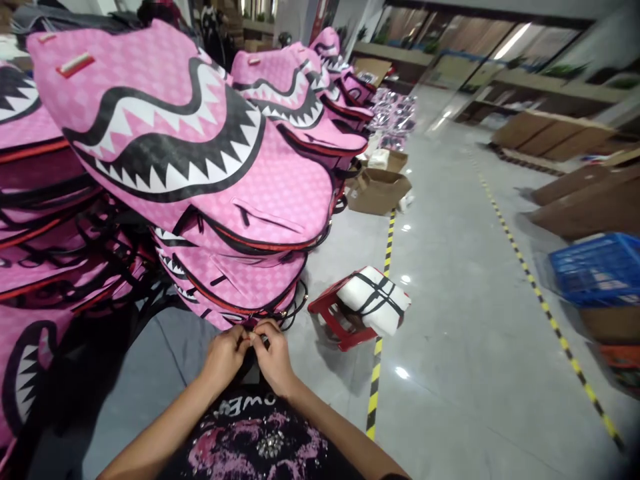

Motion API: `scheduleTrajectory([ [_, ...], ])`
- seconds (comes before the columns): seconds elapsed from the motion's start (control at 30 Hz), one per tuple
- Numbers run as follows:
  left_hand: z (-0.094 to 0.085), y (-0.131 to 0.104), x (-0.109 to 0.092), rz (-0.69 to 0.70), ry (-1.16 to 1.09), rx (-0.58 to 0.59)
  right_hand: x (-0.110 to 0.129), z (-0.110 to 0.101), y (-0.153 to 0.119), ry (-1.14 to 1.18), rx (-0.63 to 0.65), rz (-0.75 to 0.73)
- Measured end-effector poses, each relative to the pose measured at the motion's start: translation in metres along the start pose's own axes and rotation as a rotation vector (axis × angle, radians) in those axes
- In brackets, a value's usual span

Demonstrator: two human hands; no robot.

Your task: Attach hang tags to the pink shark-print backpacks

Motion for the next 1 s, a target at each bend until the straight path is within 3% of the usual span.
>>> scheduleTrajectory([
  [0.13, 0.008, 0.0, -0.004, 0.078, -0.115, 0.054, 0.001, -0.002, 0.001, 0.004, -0.022, -0.001],
  [0.27, 0.003, 0.002, 0.004, 0.044, -0.035, -0.05, 0.0, -0.004, 0.001, -0.013, -0.047, -0.001],
  [0.4, 0.011, -0.001, -0.003, 0.124, -0.15, 0.026, 0.002, -0.007, 0.0, -0.016, -0.067, 0.016],
  [0.57, 0.005, 0.006, 0.001, 0.068, -0.103, -0.042, 0.004, -0.009, 0.002, -0.031, -0.085, 0.038],
  [0.7, 0.009, 0.005, -0.007, 0.111, -0.21, 0.024, 0.004, -0.01, 0.002, -0.022, -0.085, 0.03],
  [0.83, 0.005, 0.007, 0.003, 0.047, -0.125, -0.063, 0.002, -0.009, 0.0, -0.028, -0.082, 0.047],
  [1.0, 0.01, 0.008, -0.007, 0.112, -0.19, 0.01, -0.001, -0.008, 0.004, -0.043, -0.086, 0.032],
])
Point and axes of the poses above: each hand's wrist, its own y-axis towards the middle knuckle, its own z-axis out of the palm, x = y × z, the point moved 9 cm from there along y, towards the middle knuckle, and after that the axes turned 14 degrees about -x, right-handed, at the moved point
